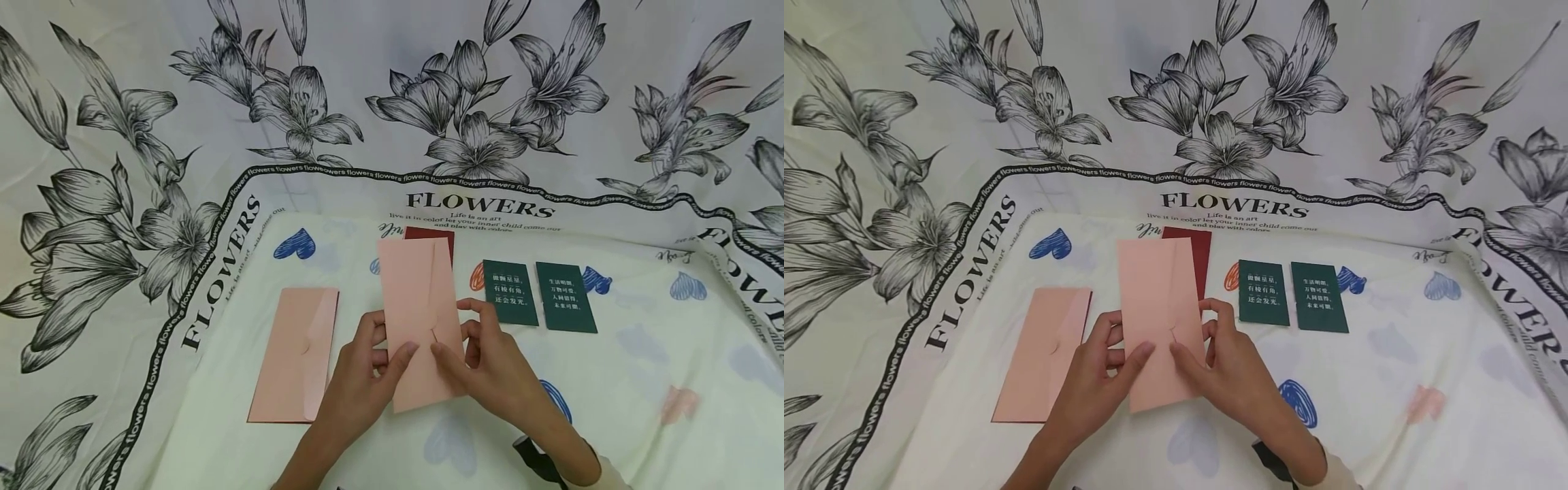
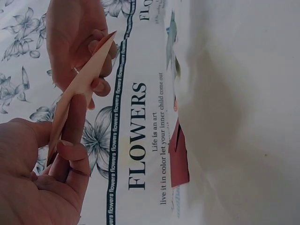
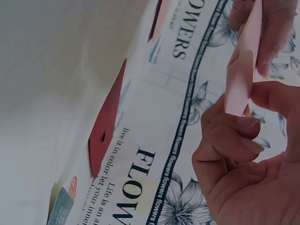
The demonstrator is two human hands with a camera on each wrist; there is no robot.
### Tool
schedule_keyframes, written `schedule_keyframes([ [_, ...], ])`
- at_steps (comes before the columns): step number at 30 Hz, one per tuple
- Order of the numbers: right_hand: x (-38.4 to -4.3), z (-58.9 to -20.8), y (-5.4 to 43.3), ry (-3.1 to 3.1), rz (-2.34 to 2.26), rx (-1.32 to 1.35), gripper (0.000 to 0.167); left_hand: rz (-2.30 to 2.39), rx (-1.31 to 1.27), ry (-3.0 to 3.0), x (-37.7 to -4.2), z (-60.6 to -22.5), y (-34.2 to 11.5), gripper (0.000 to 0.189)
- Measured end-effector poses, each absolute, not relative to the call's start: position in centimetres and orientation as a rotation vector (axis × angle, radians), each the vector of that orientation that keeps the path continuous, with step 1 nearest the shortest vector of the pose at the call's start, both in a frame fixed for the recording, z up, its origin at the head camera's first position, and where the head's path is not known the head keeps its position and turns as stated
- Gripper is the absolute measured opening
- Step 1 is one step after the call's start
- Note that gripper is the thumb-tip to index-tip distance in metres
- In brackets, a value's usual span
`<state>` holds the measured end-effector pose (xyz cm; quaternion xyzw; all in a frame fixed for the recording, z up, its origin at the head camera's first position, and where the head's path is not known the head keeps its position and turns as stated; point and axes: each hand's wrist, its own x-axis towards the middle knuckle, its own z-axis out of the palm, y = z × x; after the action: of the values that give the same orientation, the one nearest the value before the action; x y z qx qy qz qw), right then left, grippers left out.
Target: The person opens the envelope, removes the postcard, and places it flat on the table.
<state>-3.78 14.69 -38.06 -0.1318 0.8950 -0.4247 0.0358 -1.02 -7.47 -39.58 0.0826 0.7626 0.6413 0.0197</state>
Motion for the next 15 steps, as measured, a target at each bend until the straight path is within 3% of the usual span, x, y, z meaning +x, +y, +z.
schedule_keyframes([
  [15,-3.63,-37.78,15.7,2.702,-1.413,-0.51,0.06,2.013,0.249,2.381,-1.1,-39.68,-7.6,0.044],
])
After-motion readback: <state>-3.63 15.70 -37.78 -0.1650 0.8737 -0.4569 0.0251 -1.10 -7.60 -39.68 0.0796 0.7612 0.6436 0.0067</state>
